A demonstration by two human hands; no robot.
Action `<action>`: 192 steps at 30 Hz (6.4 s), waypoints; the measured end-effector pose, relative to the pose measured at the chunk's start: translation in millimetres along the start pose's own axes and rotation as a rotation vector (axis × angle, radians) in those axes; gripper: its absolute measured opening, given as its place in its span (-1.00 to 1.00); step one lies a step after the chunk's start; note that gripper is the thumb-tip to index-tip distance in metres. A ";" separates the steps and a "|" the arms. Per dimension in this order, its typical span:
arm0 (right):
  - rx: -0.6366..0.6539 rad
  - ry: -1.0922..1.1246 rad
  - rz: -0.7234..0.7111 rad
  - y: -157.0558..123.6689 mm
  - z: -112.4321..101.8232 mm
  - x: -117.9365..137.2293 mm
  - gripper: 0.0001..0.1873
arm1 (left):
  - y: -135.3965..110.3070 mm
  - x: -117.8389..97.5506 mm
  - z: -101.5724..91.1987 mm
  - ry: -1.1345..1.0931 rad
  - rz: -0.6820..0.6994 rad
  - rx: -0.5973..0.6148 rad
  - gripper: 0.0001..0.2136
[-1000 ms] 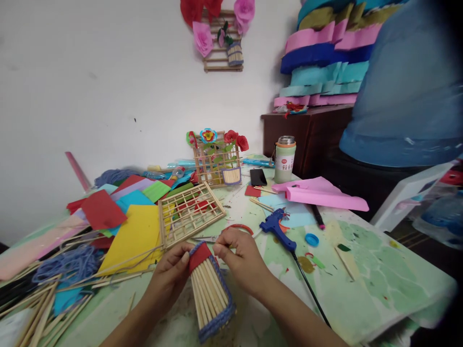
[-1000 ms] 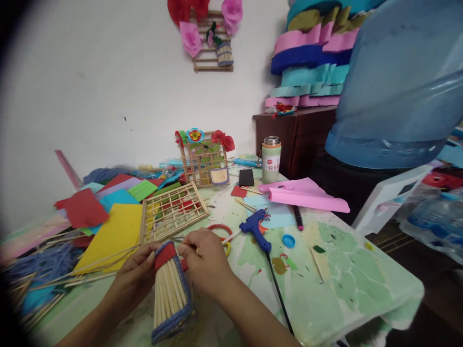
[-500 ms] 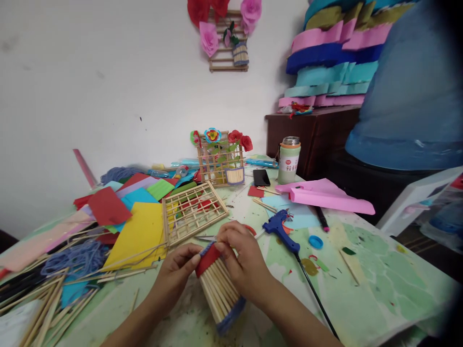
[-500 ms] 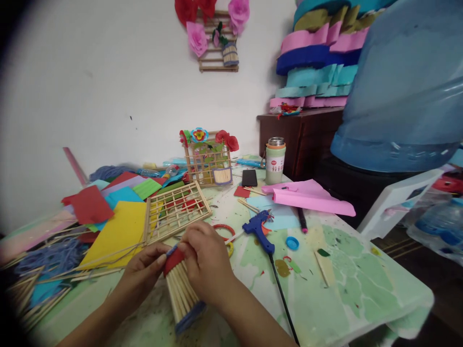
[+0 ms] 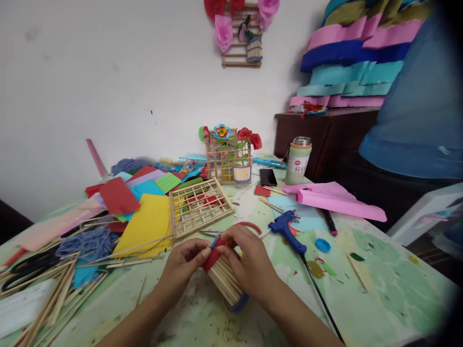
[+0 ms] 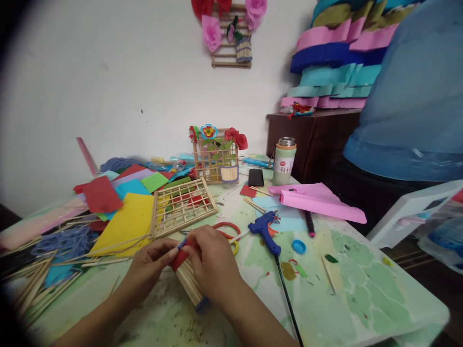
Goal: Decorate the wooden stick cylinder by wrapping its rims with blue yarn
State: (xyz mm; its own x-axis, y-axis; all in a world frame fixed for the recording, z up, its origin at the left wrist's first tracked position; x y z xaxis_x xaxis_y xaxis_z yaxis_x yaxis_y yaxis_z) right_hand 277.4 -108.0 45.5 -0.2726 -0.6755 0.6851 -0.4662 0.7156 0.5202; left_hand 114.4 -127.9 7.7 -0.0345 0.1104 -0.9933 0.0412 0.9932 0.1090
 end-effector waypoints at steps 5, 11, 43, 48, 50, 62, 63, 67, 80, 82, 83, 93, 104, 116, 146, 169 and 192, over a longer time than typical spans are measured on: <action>-0.018 -0.314 -0.149 -2.7 7.0 -5.1 -0.72 | -2.9 -5.1 1.2 0.055 0.023 -0.039 -0.88; 0.023 -0.501 -0.148 -2.4 6.4 -2.1 -0.82 | -5.1 -9.3 1.9 0.096 0.046 -0.076 -0.88; -0.223 -0.363 -0.188 -7.1 11.9 7.4 -0.82 | -9.1 -10.8 2.9 0.136 0.096 -0.136 -0.85; -0.224 -0.390 -0.205 -7.6 12.9 7.0 -0.80 | -12.1 -15.0 4.6 0.202 0.131 -0.151 -0.87; -0.219 -0.427 -0.218 -7.5 13.3 8.0 -0.78 | -12.7 -16.5 5.6 0.211 0.140 -0.148 -0.87; -0.134 -0.195 -0.108 -8.9 19.1 16.3 -0.84 | -15.6 -18.6 7.8 0.256 0.124 -0.078 -0.86; -0.106 -0.090 -0.082 -8.9 17.1 17.3 -0.86 | -15.6 -18.3 7.3 0.258 0.124 -0.082 -0.86; -0.101 0.189 0.058 -7.3 7.3 17.6 -0.89 | -11.7 -15.3 4.5 0.245 0.092 -0.117 -0.85; -0.167 0.206 0.089 -6.4 -2.6 6.7 -0.84 | 1.1 6.0 -3.8 0.011 -0.043 -0.172 -0.77; -0.130 0.081 0.082 -6.5 1.4 5.1 -0.87 | 0.1 3.7 -2.9 0.040 -0.062 -0.182 -0.76; -0.111 0.015 0.066 -6.7 3.8 4.6 -0.85 | -0.7 2.1 -2.5 0.059 -0.068 -0.194 -0.76; -0.123 -0.400 -0.191 -7.6 17.1 3.5 -0.83 | -8.9 -12.3 1.7 0.232 -0.010 -0.195 -0.77; -0.067 -0.700 -0.373 -4.1 22.1 22.0 -0.81 | -9.9 -14.1 1.2 0.310 -0.008 -0.213 -0.76; -0.049 -0.526 -0.079 22.0 -2.4 13.4 -0.88 | -10.8 -18.1 4.7 0.231 -0.008 -0.190 -0.78; 0.121 -0.833 -0.441 11.4 11.8 30.2 -0.88 | -9.4 -22.2 5.5 0.102 -0.052 -0.201 -0.73; -0.187 -0.356 0.129 22.4 -40.0 -40.0 -0.72 | -3.0 -17.4 -1.5 0.001 -0.054 -0.136 -0.81; 0.060 1.422 0.539 3.5 37.3 -26.0 -0.75 | 0.4 -30.8 -5.9 0.241 0.139 0.124 -0.77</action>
State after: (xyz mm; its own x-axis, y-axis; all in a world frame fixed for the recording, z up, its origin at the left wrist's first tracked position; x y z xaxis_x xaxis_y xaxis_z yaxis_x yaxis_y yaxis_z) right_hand 251.5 -94.5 10.5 0.5796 0.4076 0.7056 -0.6211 0.7815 0.0587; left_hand 109.6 -130.7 38.6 -0.2552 0.2650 -0.9299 0.1829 0.9576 0.2228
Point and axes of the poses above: each hand's wrist, its own y-axis towards the middle knuckle, its own z-axis out of the palm, x = y × z, the point moved 3 cm from there along y, towards the middle knuckle, and after that the axes turned 6 degrees about x, right-handed, at the moved point
